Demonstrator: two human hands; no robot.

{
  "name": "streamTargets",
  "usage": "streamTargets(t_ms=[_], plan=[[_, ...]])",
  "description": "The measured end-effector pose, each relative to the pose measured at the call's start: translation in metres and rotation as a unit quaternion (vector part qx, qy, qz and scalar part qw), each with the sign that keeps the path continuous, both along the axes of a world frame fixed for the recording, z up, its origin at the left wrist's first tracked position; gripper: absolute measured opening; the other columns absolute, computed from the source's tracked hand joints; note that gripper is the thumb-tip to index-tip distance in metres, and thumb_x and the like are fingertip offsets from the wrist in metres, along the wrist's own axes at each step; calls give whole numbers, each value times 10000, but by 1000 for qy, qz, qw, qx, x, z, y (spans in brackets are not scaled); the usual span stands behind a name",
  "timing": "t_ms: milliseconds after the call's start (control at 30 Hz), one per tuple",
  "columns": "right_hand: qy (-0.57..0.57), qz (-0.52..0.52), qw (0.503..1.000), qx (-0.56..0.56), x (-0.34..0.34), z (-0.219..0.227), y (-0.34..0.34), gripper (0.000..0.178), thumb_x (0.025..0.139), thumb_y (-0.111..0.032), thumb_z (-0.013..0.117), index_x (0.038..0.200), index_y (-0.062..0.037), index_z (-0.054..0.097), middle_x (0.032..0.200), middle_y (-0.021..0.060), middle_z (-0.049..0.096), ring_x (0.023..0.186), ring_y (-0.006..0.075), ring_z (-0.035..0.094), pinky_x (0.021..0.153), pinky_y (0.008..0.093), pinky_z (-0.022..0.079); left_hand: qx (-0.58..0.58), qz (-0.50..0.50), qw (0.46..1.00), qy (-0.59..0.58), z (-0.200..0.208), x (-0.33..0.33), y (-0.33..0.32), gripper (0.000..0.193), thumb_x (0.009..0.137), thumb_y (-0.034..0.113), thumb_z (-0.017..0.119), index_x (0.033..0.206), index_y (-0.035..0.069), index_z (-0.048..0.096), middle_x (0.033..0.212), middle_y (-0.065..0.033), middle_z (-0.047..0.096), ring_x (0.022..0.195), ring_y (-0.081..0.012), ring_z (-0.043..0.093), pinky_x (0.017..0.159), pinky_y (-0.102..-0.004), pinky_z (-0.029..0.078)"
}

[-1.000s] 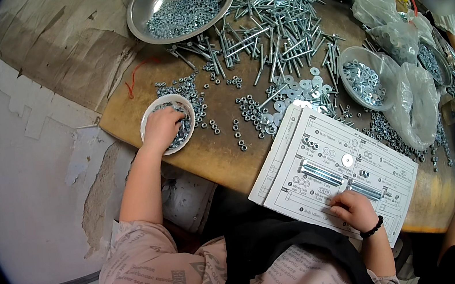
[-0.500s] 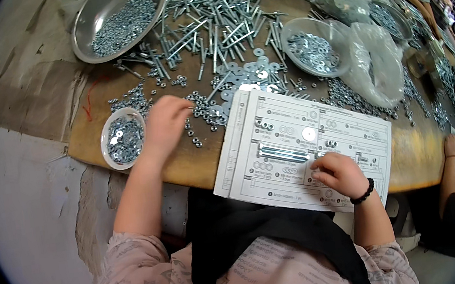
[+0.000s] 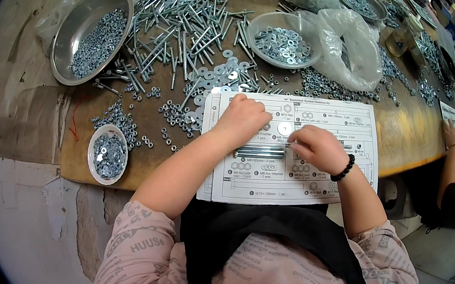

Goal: The person sorts metal fasteners on a workbench, picking up bolts, nuts, and washers and placing them onto a printed instruction sheet. The person repeatedly picks items from piles and bowls and arranges them on the sheet, then moves the sheet aside to continue sorting.

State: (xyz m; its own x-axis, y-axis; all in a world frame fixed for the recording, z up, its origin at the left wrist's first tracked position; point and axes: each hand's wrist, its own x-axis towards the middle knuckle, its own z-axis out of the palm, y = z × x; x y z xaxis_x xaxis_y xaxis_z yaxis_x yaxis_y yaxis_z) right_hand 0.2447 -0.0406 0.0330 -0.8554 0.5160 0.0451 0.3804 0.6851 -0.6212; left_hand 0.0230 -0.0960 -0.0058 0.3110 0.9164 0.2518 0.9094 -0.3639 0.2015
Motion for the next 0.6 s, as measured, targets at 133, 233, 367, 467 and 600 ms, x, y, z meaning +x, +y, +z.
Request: streamTargets(t_ms=[133,233,367,467,600], plan=[[-18,-28,995,97,-18,-12,3,116,793,-145,587,893,-118,640,781,82,567,717,281,577,652,368,474,40,59,995,-66,0,-10,-12,134,720,120,576,835,138,643,788,-3,582,808,-200,551,810,-352,345],[-69,-21,990,118,-32,-17,2,208,769,-93,550,945,-143,648,817,79,565,780,268,576,677,363,481,31,68,996,-52,4,-10,-26,166,718,120,572,861,147,650,811,-13,578,823,-209,546,817,-354,344],[-103,-5,987,124,-40,-20,0,251,767,-92,527,976,-163,648,826,91,552,812,261,572,675,360,483,11,77,997,-10,5,-3,-37,210,734,122,541,897,171,664,832,-12,554,840,-203,529,828,-348,339],[-110,-6,985,131,-42,-22,-3,265,769,-99,526,995,-172,644,815,93,545,802,264,572,670,362,483,10,78,997,4,2,-3,-40,241,748,129,519,927,189,668,824,-4,536,838,-187,519,830,-342,335],[-119,-7,983,139,-45,-23,-4,283,769,-98,526,1016,-180,638,816,92,546,795,266,574,664,366,484,14,77,997,6,1,-3,-42,243,747,135,519,931,192,667,818,0,533,827,-181,517,830,-340,331]])
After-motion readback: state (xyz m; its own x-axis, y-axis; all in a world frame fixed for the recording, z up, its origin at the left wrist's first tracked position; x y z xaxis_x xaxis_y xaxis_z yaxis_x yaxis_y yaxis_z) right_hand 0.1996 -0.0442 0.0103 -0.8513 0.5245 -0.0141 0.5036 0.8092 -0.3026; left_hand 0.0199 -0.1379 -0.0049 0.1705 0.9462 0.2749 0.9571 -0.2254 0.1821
